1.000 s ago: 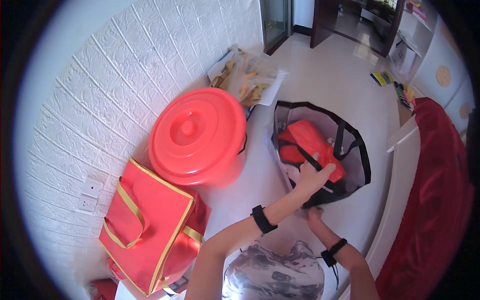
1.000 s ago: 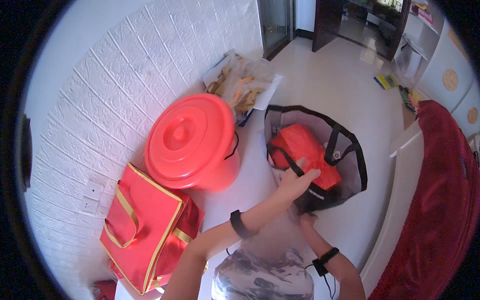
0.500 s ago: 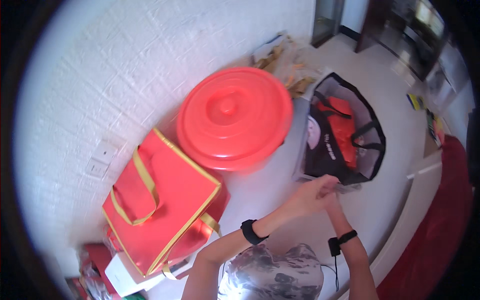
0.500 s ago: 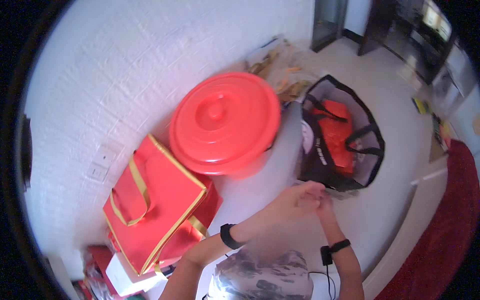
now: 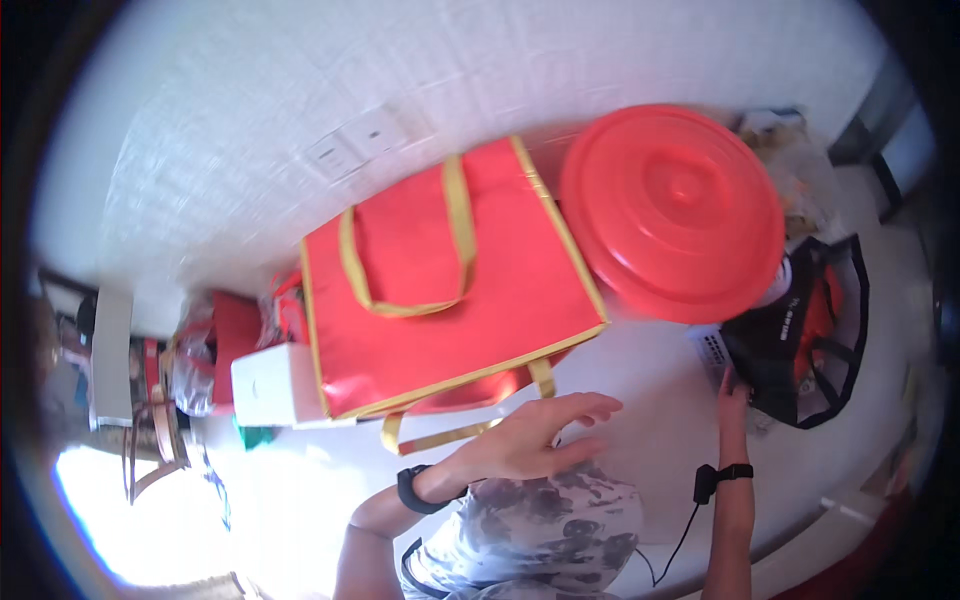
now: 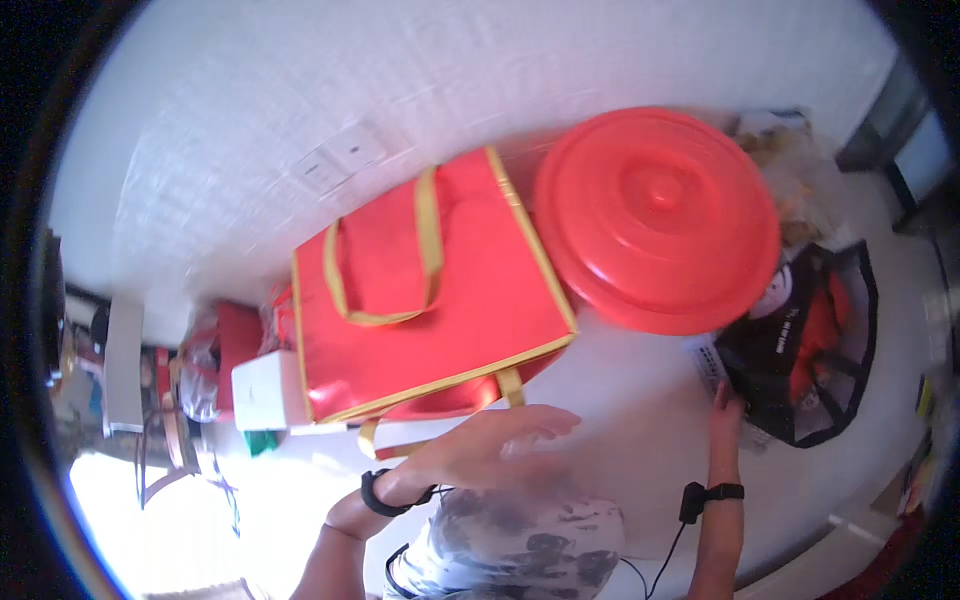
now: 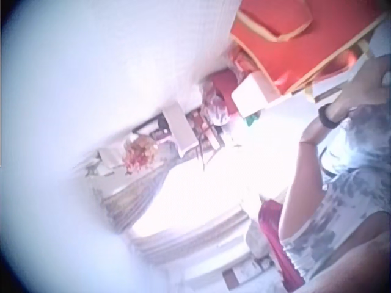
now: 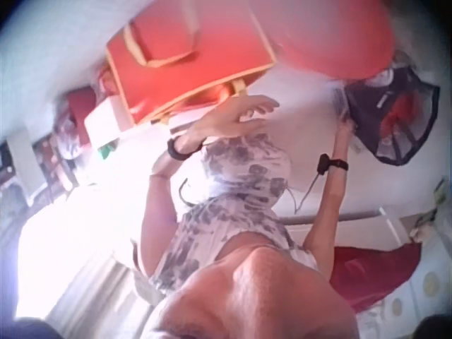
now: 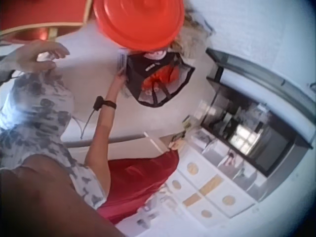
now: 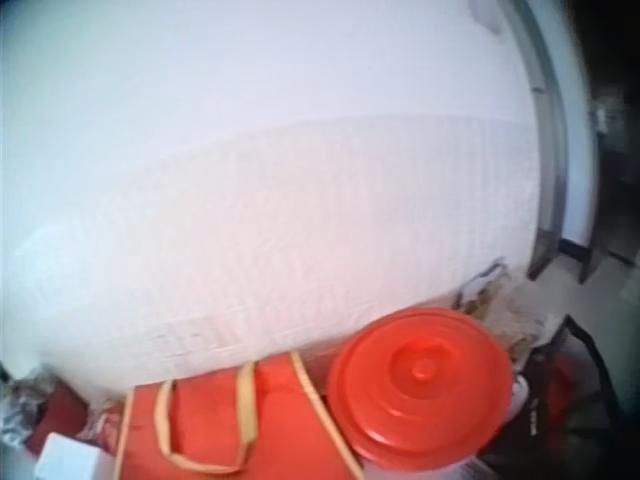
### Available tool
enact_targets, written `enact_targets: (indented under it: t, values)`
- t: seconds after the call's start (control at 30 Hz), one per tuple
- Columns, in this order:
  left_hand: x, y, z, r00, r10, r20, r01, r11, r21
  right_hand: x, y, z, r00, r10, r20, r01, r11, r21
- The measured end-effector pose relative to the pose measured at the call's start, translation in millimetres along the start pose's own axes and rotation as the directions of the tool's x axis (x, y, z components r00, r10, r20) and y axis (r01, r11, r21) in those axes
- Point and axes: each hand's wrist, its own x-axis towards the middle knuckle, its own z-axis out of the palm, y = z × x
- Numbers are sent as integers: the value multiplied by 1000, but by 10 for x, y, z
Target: The camera wearer is organizing and sorting various gift bags, boxes, and plastic containers on the floor.
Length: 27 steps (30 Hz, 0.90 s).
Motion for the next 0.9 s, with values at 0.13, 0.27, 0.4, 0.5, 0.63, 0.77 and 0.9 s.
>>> enact_targets:
  t: [0.13,0.27,0.4,0.5,0.63,0.77,0.9]
  values:
    - [-656,-38,-171,987,-12,-161,20,999,48,291,400,-210,990,65,125,-70,997,32]
    - [-1327,12,-266,909,-106,-403,144,987,65,14,-113,-280,948,-283,143,282,959,30]
    - [-1752,-25,-259,864,-65,-499,132,986,99,-20,-595,-235,934,213,288,-358,517,778]
    - [-2030,-90,-173,783,-82,-617,235,957,171,316,-1136,-319,914,313,256,-331,215,919]
    - [-2361,-61,-6,765,-115,-633,315,925,212,421,-2352,-845,937,349,4,-146,381,913]
    - [-2232,32,48,828,-140,-543,324,910,258,953,-2211,-928,804,589,-83,-309,532,788]
    - [-2267,25,60,853,-135,-504,306,911,275,565,-2541,-1091,831,493,-256,-319,800,508]
